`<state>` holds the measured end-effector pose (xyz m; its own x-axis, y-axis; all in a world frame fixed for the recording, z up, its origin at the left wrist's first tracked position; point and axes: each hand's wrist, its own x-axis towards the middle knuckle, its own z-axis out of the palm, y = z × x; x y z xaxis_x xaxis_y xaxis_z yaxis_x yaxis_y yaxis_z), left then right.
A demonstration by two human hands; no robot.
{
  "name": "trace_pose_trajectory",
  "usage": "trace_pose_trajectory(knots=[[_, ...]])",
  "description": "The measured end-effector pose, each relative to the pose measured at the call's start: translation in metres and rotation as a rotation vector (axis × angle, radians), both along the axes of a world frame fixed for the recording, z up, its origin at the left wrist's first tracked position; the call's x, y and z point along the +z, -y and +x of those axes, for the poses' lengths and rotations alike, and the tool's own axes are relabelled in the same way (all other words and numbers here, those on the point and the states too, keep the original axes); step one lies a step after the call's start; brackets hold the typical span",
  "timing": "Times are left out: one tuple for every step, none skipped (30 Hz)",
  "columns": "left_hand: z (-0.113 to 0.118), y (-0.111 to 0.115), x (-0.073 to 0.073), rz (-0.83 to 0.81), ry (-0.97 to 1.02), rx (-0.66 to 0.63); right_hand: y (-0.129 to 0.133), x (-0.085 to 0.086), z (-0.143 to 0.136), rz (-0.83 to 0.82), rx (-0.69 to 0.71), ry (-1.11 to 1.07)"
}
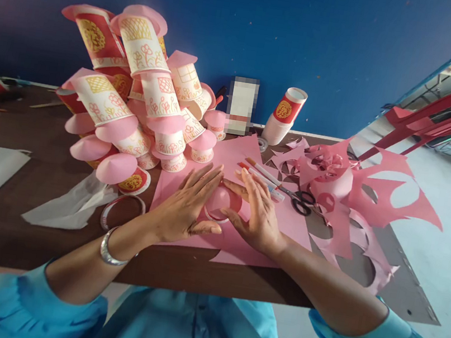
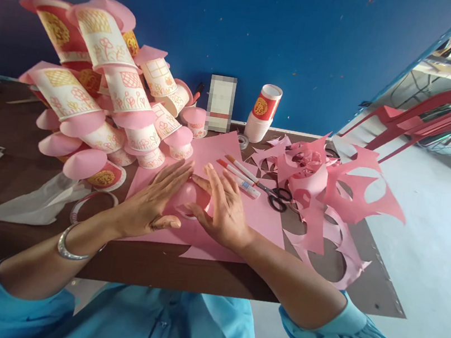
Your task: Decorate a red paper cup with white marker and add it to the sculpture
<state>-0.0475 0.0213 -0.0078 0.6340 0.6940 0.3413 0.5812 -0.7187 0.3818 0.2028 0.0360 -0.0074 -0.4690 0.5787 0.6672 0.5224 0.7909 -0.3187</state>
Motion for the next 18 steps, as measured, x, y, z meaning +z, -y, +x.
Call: trace_pose_trajectory(knots=[[0.000, 0.000, -0.001, 0.003, -0.002, -0.002, 0.000, 0.000, 0.000, -0.005, 0.001, 0.001], [-0.001, -0.001, -0.002, 0.009, -0.003, -0.005, 0.000, 0.000, 0.000, -0.011, 0.004, -0.001], [-0.001, -0.001, -0.002, 0.019, 0.002, -0.010, 0.000, 0.001, 0.000, -0.015, 0.009, -0.007], [-0.001, -0.002, -0.003, 0.031, 0.009, -0.015, 0.000, 0.000, 0.000, -0.014, 0.015, -0.018], [-0.002, -0.002, -0.003, 0.043, 0.017, -0.017, -0.001, 0.000, 0.000, -0.012, 0.020, -0.031], [-0.002, -0.002, -0.003, 0.048, 0.022, -0.018, -0.001, 0.000, 0.000, -0.011, 0.027, -0.043], [-0.002, -0.003, -0.003, 0.046, 0.023, -0.019, -0.001, -0.001, 0.001, -0.013, 0.031, -0.050], [-0.002, -0.003, -0.003, 0.040, 0.023, -0.022, -0.001, -0.001, 0.001, -0.017, 0.030, -0.050], [-0.001, -0.003, -0.003, 0.030, 0.022, -0.023, -0.001, -0.001, 0.001, -0.025, 0.027, -0.042], [-0.001, -0.003, -0.003, 0.023, 0.021, -0.025, -0.002, -0.001, 0.001, -0.035, 0.023, -0.031], [-0.001, -0.003, -0.003, 0.019, 0.021, -0.025, -0.002, -0.001, 0.001, -0.046, 0.019, -0.020], [-0.001, -0.003, -0.003, 0.024, 0.024, -0.025, -0.001, -0.001, 0.001, -0.052, 0.018, -0.016], [-0.001, -0.004, -0.003, 0.033, 0.029, -0.021, -0.001, -0.001, 0.001, -0.056, 0.019, -0.016], [-0.001, -0.004, -0.002, 0.044, 0.037, -0.017, -0.001, 0.000, 0.001, -0.054, 0.022, -0.021], [-0.001, -0.004, -0.001, 0.051, 0.046, -0.013, -0.001, 0.002, 0.002, -0.049, 0.023, -0.030], [0.000, -0.004, 0.001, 0.052, 0.062, -0.006, -0.001, 0.004, 0.002, -0.043, 0.024, -0.040], [0.000, -0.004, 0.004, 0.041, 0.085, 0.005, -0.001, 0.006, 0.003, -0.044, 0.026, -0.050], [0.000, -0.004, 0.008, 0.012, 0.115, 0.023, -0.001, 0.008, 0.004, -0.055, 0.028, -0.061]])
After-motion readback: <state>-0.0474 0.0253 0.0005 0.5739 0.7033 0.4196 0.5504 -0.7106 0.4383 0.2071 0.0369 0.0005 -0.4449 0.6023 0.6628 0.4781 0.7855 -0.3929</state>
